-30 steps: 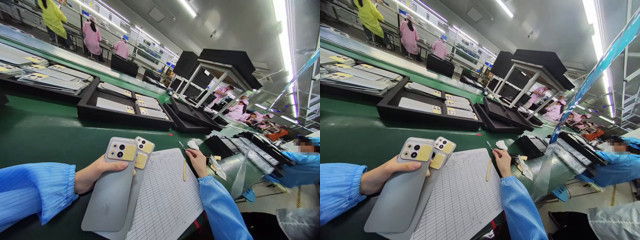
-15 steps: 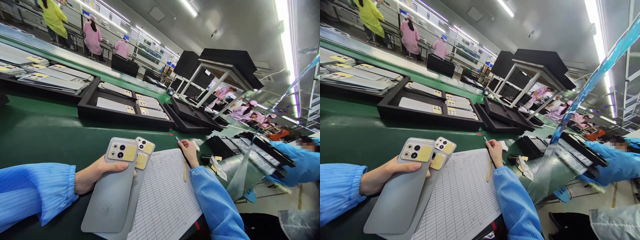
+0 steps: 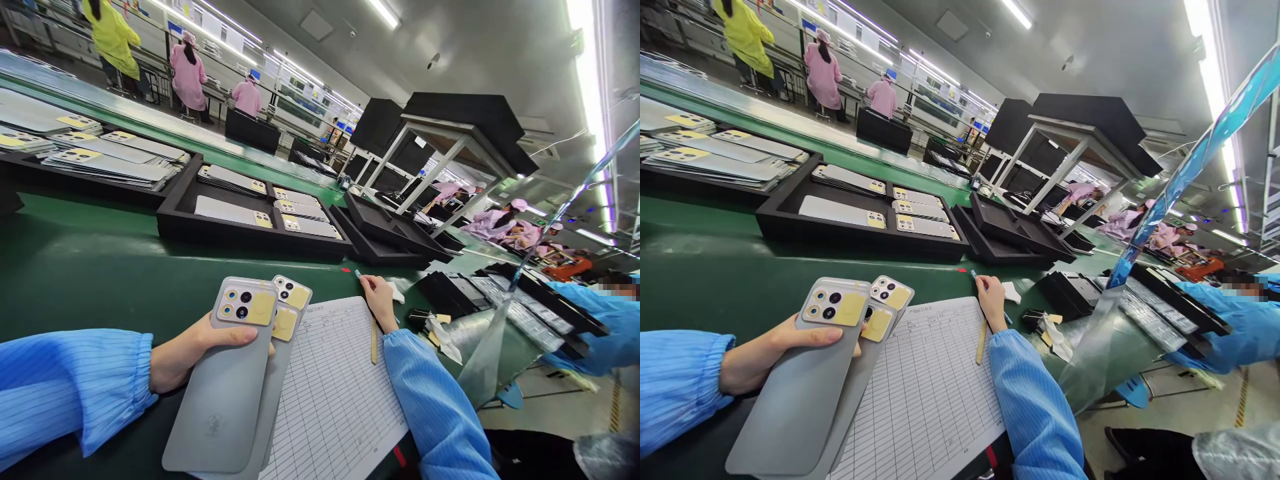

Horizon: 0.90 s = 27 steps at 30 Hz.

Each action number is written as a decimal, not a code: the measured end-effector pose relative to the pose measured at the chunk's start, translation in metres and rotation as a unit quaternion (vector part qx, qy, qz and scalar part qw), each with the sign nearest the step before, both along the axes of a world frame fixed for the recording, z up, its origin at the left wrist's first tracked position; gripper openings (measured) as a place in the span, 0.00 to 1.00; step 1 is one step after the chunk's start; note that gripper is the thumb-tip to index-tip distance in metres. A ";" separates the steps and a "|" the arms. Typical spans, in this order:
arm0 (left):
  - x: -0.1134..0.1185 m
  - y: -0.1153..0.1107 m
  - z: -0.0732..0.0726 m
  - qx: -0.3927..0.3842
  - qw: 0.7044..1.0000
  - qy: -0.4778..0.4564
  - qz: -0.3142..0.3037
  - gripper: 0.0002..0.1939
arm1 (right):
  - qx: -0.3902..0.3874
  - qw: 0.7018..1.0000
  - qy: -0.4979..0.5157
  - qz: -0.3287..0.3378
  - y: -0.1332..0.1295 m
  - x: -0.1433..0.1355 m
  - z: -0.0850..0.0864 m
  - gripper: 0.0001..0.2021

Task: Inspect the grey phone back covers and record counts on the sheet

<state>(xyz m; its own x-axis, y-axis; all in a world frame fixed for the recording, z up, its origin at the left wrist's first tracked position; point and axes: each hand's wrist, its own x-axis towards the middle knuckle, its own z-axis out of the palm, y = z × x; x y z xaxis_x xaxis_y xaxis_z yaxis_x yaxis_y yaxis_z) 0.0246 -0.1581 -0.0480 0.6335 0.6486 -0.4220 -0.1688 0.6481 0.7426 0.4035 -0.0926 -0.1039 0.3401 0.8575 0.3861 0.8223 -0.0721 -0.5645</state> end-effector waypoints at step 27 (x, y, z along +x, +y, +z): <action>0.001 0.000 0.003 0.002 1.000 0.023 -0.003 0.07 | 0.202 0.886 0.408 0.086 -0.046 0.028 0.071 0.27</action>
<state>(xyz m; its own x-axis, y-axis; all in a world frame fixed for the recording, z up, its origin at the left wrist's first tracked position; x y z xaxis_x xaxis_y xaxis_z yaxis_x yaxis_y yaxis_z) 0.0255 -0.1581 -0.0455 0.6170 0.6468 -0.4482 -0.1309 0.6460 0.7520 0.4313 -0.1386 -0.0326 0.5248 0.7713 0.3601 0.1082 0.3592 -0.9270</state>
